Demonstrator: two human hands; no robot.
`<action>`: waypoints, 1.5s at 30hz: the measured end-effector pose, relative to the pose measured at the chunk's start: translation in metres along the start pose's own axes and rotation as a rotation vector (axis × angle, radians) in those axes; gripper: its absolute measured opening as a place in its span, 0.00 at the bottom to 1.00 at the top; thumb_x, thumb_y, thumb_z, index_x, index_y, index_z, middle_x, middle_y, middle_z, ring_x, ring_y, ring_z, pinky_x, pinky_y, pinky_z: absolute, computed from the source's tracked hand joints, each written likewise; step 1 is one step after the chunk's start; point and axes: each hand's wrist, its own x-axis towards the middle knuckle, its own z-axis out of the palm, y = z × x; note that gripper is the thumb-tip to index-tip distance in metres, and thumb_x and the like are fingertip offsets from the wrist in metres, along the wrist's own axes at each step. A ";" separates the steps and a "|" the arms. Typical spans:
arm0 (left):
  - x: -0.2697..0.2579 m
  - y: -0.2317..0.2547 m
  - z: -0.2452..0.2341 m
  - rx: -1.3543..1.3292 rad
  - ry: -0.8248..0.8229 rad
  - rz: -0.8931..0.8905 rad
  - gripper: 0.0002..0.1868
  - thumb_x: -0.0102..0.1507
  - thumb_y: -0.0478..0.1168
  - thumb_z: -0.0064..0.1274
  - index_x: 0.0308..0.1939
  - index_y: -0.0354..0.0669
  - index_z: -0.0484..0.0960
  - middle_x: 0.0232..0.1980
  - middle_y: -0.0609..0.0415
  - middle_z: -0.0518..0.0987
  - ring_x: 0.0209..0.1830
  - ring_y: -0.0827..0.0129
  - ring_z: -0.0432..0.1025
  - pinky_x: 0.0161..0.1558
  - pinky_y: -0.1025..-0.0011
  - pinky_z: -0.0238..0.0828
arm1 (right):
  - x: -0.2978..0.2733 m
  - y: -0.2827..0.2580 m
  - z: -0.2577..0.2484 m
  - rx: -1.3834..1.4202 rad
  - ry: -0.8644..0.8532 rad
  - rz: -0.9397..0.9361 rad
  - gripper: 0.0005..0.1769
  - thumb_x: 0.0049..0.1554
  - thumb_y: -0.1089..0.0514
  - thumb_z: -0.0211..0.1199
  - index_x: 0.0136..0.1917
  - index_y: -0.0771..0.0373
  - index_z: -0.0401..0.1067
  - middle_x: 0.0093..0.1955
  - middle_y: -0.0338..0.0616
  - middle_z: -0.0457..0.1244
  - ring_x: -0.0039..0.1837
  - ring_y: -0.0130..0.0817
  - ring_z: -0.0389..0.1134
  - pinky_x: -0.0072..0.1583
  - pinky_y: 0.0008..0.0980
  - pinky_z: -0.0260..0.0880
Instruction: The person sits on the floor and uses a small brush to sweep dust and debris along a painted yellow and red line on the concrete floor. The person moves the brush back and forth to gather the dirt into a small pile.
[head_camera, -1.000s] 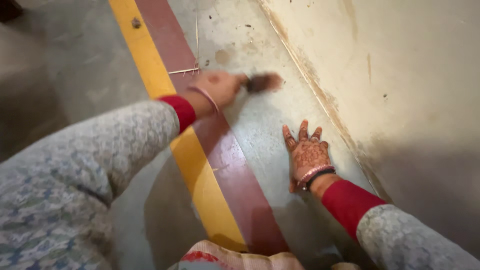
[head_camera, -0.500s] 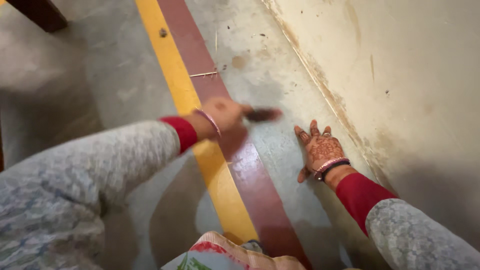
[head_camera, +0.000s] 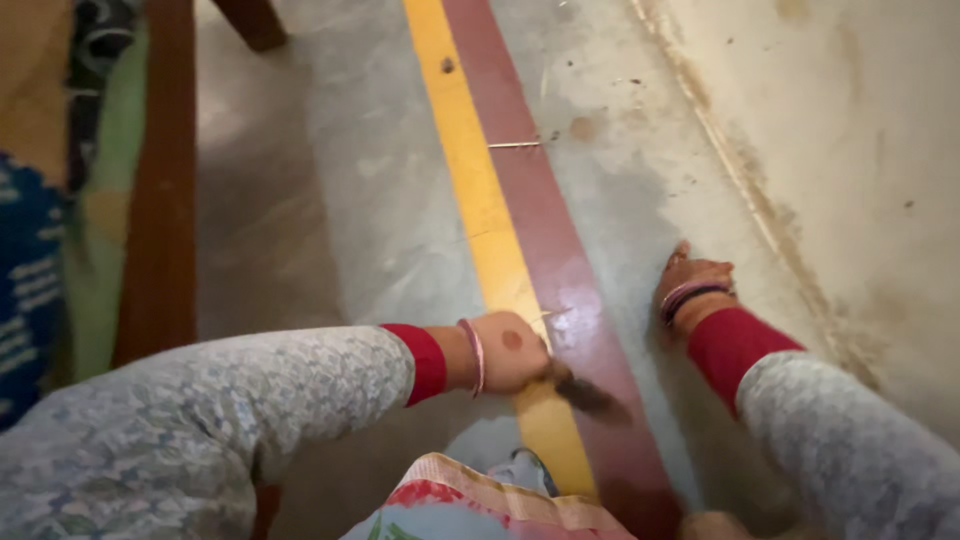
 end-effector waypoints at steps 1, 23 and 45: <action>-0.007 -0.002 0.004 0.032 -0.001 -0.048 0.18 0.59 0.40 0.50 0.51 0.55 0.86 0.45 0.46 0.84 0.44 0.49 0.79 0.47 0.57 0.77 | 0.003 0.000 -0.001 0.007 -0.010 0.001 0.92 0.35 0.32 0.87 0.84 0.70 0.23 0.75 0.57 0.59 0.75 0.57 0.60 0.74 0.54 0.57; -0.051 -0.097 0.018 0.032 -0.368 -0.463 0.11 0.60 0.48 0.58 0.42 0.54 0.90 0.41 0.47 0.85 0.46 0.55 0.80 0.46 0.56 0.78 | -0.009 -0.003 -0.018 0.101 0.004 0.036 0.92 0.31 0.35 0.87 0.84 0.74 0.26 0.67 0.56 0.67 0.67 0.47 0.70 0.66 0.41 0.71; -0.035 -0.126 -0.017 -0.213 -0.034 -0.568 0.14 0.55 0.46 0.64 0.46 0.57 0.90 0.43 0.51 0.86 0.45 0.57 0.81 0.47 0.60 0.76 | -0.012 -0.001 -0.019 0.150 0.003 0.025 0.91 0.32 0.39 0.88 0.85 0.72 0.27 0.67 0.56 0.67 0.67 0.48 0.71 0.66 0.43 0.72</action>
